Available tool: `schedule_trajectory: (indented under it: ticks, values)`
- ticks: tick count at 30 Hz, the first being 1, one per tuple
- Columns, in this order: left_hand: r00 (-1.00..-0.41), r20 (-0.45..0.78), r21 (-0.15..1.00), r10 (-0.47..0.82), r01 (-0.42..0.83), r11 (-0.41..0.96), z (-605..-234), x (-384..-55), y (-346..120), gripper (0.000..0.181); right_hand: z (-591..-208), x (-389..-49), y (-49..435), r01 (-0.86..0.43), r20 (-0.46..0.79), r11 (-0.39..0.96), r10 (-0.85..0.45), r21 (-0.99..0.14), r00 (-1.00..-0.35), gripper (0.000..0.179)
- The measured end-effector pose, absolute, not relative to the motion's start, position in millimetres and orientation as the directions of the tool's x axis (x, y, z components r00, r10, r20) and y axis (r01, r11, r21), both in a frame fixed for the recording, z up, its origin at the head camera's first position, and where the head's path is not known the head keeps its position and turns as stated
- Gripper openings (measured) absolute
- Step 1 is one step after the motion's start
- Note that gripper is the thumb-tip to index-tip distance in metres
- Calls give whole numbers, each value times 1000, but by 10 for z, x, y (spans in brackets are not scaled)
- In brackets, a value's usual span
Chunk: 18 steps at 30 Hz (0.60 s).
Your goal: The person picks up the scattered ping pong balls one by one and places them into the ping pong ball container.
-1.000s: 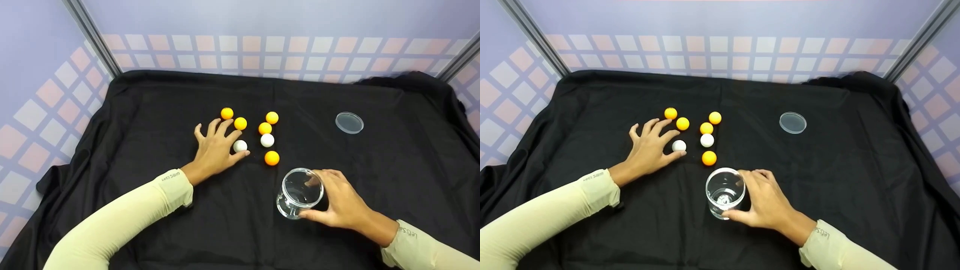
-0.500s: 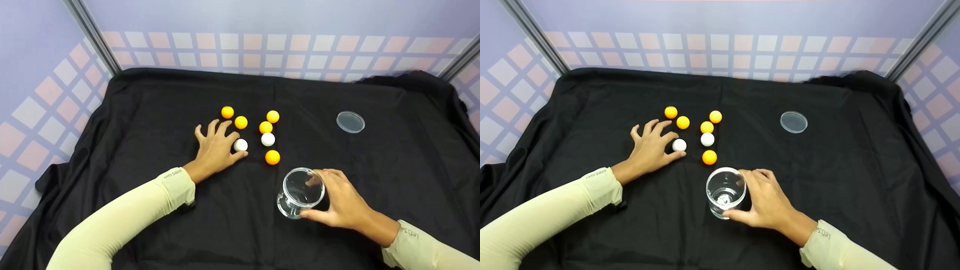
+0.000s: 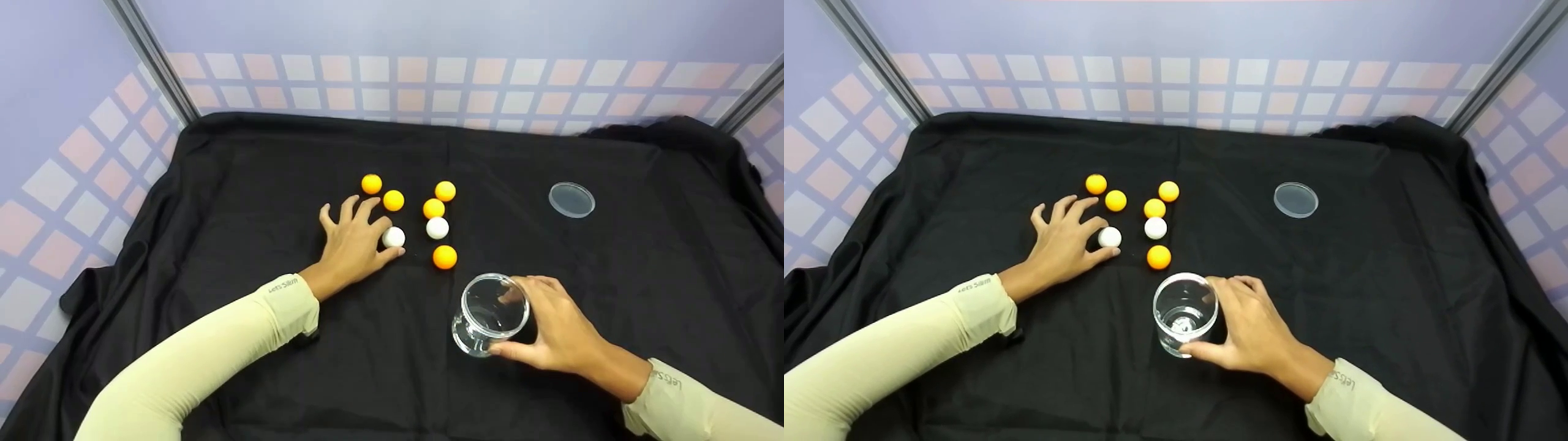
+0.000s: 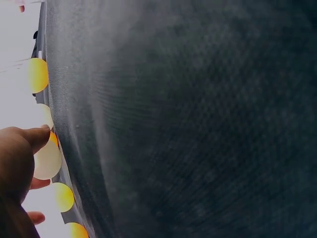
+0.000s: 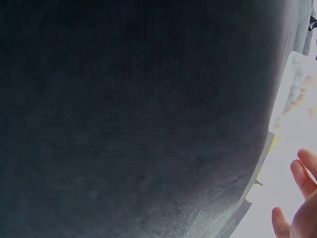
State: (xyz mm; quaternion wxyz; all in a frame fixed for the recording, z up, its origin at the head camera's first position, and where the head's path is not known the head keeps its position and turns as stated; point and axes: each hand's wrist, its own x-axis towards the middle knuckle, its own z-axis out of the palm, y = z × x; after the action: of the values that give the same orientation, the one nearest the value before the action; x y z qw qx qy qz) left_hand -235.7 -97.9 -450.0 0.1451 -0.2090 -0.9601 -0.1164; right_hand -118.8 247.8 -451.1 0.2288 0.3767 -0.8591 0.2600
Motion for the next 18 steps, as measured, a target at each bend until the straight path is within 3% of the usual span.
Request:
schedule_trajectory:
  ticks: [18]
  values:
    - [-817,394,170,421,515,840,-4218,-2205,-816,42,-4510,-1191,2481,-771,597,578,-529,-267,-603,91]
